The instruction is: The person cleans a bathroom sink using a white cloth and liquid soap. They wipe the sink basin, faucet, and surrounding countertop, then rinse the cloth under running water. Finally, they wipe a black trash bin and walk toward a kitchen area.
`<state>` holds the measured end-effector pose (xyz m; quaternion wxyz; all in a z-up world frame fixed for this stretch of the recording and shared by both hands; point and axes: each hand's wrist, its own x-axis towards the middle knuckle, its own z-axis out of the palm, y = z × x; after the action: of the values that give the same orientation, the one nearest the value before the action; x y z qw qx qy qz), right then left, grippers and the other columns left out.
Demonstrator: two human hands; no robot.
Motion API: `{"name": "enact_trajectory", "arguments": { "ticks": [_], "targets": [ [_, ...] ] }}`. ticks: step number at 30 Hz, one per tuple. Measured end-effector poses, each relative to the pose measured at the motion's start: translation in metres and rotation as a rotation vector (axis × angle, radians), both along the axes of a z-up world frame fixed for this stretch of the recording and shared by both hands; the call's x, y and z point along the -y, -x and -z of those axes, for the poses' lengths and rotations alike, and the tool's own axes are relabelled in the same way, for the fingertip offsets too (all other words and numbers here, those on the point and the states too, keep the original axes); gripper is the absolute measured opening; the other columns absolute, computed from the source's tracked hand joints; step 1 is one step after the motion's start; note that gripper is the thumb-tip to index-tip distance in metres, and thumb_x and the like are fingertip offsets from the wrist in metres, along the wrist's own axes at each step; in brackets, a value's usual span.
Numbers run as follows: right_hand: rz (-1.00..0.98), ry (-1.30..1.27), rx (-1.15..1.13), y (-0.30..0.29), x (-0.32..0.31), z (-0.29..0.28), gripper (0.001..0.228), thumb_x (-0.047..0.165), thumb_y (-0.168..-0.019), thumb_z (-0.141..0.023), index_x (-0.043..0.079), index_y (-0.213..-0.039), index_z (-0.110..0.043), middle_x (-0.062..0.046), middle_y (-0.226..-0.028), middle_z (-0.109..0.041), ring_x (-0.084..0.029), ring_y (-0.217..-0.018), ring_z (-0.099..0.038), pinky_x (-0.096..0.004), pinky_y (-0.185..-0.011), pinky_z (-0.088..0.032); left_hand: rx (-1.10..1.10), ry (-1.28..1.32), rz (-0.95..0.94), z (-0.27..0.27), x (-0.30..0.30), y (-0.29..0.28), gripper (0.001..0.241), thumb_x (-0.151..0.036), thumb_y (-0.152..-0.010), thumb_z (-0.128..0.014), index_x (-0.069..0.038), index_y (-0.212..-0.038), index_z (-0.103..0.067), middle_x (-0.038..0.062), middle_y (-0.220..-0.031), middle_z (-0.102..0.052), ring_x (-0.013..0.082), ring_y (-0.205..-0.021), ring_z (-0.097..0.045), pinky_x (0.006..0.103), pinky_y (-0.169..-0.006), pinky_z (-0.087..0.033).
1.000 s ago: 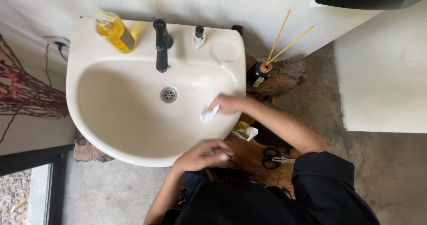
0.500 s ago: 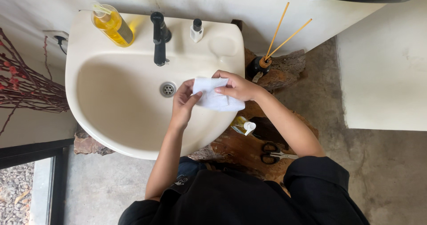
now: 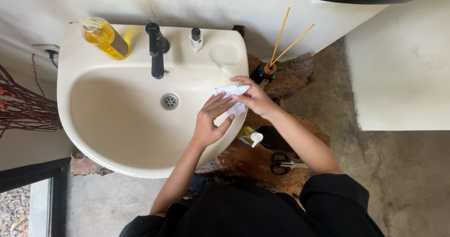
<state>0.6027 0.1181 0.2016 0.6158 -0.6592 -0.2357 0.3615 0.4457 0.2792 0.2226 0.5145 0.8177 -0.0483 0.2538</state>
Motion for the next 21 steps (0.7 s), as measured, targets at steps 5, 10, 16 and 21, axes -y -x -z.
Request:
{"name": "enact_trajectory", "arguments": {
  "ticks": [5, 10, 16, 21],
  "targets": [
    [0.253, 0.226, 0.896, -0.070, 0.000, 0.007, 0.042, -0.010, -0.091, -0.059, 0.004, -0.129, -0.069, -0.018, -0.125, -0.072, -0.027, -0.109, -0.073, -0.035, -0.087, -0.062, -0.072, 0.203, -0.099, -0.004, -0.010, 0.003, 0.020, -0.015, -0.094, -0.068, -0.008, -0.109, -0.079, 0.010, -0.117, -0.076, 0.0339, -0.128, -0.062, 0.0456, -0.112, -0.046],
    [0.126, 0.246, 1.151, -0.071, 0.005, 0.055, 0.043, -0.013, -0.090, -0.058, 0.009, -0.123, -0.075, -0.014, -0.134, -0.066, -0.030, -0.117, -0.072, -0.036, -0.098, -0.057, -0.060, 0.218, -0.237, 0.004, -0.031, 0.017, 0.018, -0.015, -0.096, -0.066, -0.007, -0.105, -0.079, 0.010, -0.112, -0.077, 0.0328, -0.125, -0.064, 0.0444, -0.110, -0.046],
    [-0.355, 0.714, 0.769, -0.012, 0.047, 0.047, 0.044, -0.006, -0.093, -0.056, 0.023, -0.121, -0.075, -0.002, -0.133, -0.069, -0.021, -0.069, -0.078, -0.030, -0.060, -0.061, -0.046, 0.303, -0.367, 0.016, -0.047, 0.018, 0.018, -0.015, -0.101, -0.063, -0.003, -0.101, -0.076, 0.009, -0.107, -0.077, 0.0303, -0.120, -0.066, 0.0422, -0.108, -0.047],
    [-0.167, 0.507, 0.919, -0.055, 0.039, 0.010, 0.049, -0.009, -0.089, -0.057, 0.020, -0.124, -0.075, -0.007, -0.123, -0.073, -0.022, -0.091, -0.077, -0.031, -0.074, -0.062, -0.048, 0.353, -0.338, 0.021, -0.039, 0.014, 0.017, -0.015, -0.101, -0.063, -0.003, -0.100, -0.075, 0.009, -0.106, -0.077, 0.0293, -0.117, -0.068, 0.0408, -0.106, -0.049]
  ]
}}
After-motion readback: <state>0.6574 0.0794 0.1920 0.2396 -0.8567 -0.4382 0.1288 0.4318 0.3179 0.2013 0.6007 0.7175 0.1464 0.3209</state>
